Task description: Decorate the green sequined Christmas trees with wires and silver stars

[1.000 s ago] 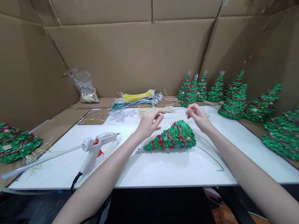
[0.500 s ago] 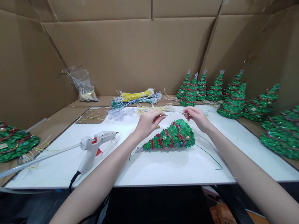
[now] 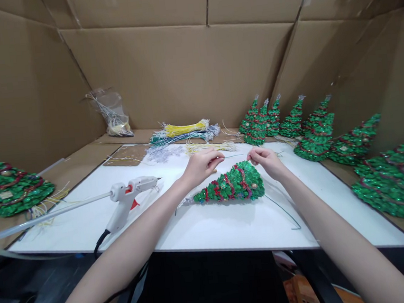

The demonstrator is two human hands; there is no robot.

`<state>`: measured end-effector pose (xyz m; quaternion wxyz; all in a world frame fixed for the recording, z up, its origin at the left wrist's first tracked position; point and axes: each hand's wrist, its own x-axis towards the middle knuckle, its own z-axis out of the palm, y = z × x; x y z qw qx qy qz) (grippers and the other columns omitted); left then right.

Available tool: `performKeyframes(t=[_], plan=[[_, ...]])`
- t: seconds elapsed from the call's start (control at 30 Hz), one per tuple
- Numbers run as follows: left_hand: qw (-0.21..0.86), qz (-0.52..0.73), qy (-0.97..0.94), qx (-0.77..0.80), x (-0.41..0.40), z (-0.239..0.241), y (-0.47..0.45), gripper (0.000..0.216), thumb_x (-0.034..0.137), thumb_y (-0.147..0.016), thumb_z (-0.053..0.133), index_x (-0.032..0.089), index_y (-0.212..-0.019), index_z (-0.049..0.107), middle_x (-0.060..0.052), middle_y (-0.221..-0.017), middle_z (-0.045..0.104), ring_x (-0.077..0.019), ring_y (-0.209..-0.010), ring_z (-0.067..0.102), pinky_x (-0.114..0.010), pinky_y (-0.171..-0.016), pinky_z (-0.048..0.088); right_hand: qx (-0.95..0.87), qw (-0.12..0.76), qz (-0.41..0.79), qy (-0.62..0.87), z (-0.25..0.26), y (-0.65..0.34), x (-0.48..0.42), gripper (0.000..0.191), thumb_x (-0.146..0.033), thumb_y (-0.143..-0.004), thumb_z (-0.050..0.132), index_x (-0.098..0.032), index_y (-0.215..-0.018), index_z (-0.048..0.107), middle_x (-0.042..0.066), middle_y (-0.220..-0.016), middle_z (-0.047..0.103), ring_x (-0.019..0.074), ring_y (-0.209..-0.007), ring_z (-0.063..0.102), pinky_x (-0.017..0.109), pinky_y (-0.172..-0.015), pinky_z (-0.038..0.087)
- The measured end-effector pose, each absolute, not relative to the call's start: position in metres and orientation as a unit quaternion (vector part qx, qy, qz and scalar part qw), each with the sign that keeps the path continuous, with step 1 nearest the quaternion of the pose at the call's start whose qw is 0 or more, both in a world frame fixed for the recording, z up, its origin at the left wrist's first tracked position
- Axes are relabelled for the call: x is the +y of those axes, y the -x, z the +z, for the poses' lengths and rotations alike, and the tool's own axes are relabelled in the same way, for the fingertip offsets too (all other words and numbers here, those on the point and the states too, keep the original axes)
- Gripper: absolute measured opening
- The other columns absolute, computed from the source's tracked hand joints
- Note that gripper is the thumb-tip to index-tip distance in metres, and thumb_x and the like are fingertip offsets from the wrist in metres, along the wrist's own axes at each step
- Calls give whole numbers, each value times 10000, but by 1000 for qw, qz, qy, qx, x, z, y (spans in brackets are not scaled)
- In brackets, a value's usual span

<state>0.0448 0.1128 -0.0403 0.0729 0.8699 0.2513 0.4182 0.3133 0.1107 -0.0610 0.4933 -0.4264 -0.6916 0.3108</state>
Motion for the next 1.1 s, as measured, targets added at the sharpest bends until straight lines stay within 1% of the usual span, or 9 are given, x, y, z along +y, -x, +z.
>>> performKeyframes(t=[0.2, 0.37, 0.57, 0.8, 0.93, 1.1], plan=[[88, 404, -869, 272, 115, -39, -43, 182, 247, -947, 559, 203, -846, 704, -8, -777, 715, -137, -671, 607, -250, -649, 423, -703, 498, 252, 442, -58, -314, 108, 465, -640, -777, 671, -192, -655, 693, -2, -575, 519, 129, -555, 397, 284, -529, 294], [97, 398, -863, 296, 118, -37, -42, 183, 244, -913, 583, 196, -789, 709, -10, -722, 714, -142, -631, 592, -258, -622, 400, -716, 494, 206, 449, -54, -310, 105, 450, -600, -812, 647, -191, -625, 673, -10, -538, 495, 123, -525, 374, 290, -520, 274], [109, 383, -864, 308, 119, -37, -42, 193, 269, -903, 584, 202, -779, 715, -12, -717, 717, -144, -625, 586, -265, -626, 402, -727, 491, 175, 447, -53, -308, 105, 481, -620, -837, 608, -199, -606, 637, 11, -582, 555, 139, -552, 432, 302, -540, 315], [125, 363, -866, 320, 122, -35, -39, 194, 279, -886, 589, 203, -768, 723, -7, -672, 701, -139, -602, 563, -260, -609, 389, -747, 471, 164, 439, -53, -308, 105, 489, -619, -856, 587, -207, -594, 607, 18, -589, 581, 156, -585, 481, 309, -572, 355], [136, 346, -873, 317, 121, -33, -38, 185, 273, -877, 600, 198, -763, 725, -4, -648, 688, -135, -588, 559, -251, -590, 379, -739, 482, 154, 445, -49, -310, 103, 494, -613, -857, 588, -203, -583, 601, 12, -574, 553, 146, -563, 458, 306, -552, 331], [147, 321, -880, 317, 123, -29, -33, 176, 243, -858, 600, 195, -738, 719, 6, -599, 661, -127, -555, 537, -245, -562, 352, -704, 526, 126, 460, -45, -318, 103, 496, -626, -854, 590, -207, -589, 602, -8, -528, 457, 131, -512, 367, 305, -515, 265]])
